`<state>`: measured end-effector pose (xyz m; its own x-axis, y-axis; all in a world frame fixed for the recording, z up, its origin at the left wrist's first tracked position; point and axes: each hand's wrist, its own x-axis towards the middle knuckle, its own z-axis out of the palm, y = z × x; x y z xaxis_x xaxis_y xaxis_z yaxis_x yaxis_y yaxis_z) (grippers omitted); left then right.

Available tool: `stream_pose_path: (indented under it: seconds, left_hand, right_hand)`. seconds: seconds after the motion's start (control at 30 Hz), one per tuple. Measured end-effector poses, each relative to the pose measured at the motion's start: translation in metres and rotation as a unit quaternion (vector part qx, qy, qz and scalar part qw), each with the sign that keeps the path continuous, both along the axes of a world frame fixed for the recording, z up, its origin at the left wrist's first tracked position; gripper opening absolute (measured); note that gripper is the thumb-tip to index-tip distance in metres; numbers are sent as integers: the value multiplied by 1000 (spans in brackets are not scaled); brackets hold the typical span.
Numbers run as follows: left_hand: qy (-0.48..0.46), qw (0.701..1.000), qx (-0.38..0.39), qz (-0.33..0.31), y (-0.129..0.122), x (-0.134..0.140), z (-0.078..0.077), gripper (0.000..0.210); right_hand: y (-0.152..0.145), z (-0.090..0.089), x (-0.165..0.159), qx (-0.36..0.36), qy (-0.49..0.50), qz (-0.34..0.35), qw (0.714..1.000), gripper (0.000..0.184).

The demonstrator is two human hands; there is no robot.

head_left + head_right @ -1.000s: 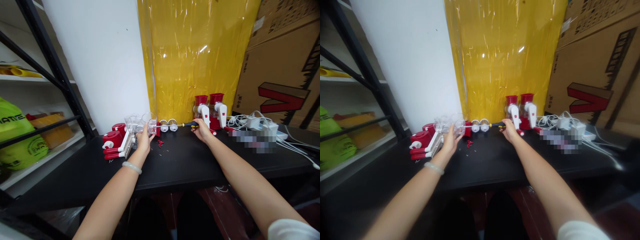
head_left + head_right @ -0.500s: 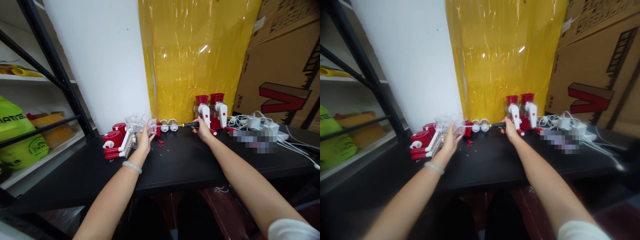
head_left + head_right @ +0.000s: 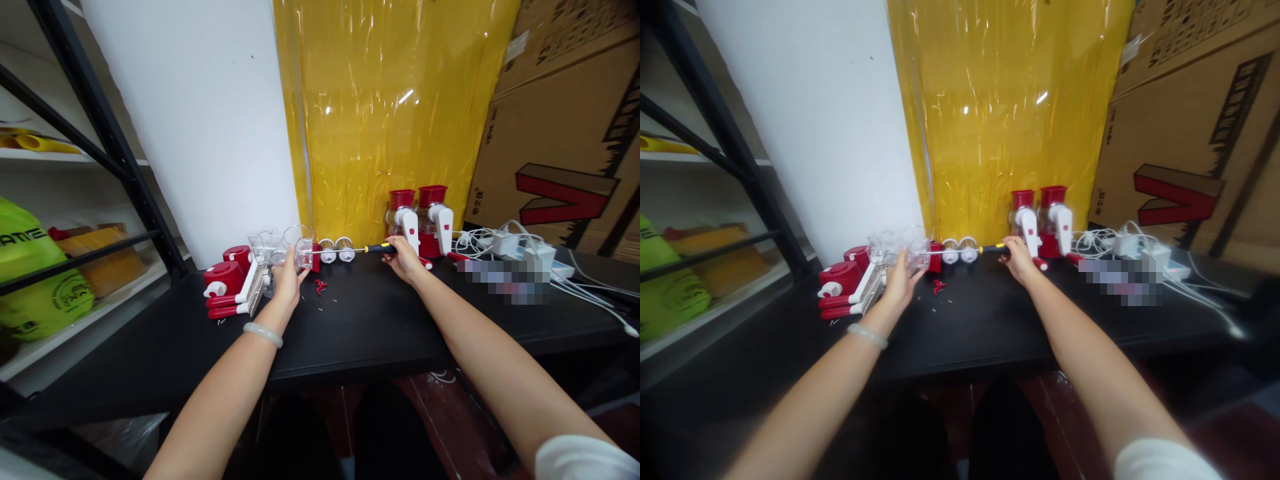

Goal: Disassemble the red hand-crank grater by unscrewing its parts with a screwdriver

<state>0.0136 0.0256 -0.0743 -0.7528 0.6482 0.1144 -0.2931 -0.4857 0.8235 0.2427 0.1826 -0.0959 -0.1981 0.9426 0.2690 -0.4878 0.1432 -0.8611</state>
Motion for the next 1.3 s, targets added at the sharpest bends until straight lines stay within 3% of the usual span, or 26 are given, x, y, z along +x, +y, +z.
stream_pose_path:
  seconds: [0.23,0.43,0.6,0.87,1.17,1.3]
  left_hand:
    - [0,1000,-2,-6,-1,1,1,32]
    - [-6,1000,-3,-5,-1,0,1,32]
    - [-2,1000,-6,1,1,-1,-1,34]
    - [-6,1000,-14,5,1,-1,-1,38]
    - [7,1000,-8,-7,0,0,0,36]
    - [5,1000,-8,-5,0,0,-1,36]
  right_hand:
    - [2,-1,3,17,18,21,999,21]
    - [10,-5,1,54,-50,-28,997,47]
    - [11,-9,2,83,-104,-49,990,43]
    - [5,-5,-3,12,-17,-22,1000,35]
    - [4,-2,0,24,32,-2,999,23]
    - [8,-3,0,27,30,-9,999,38]
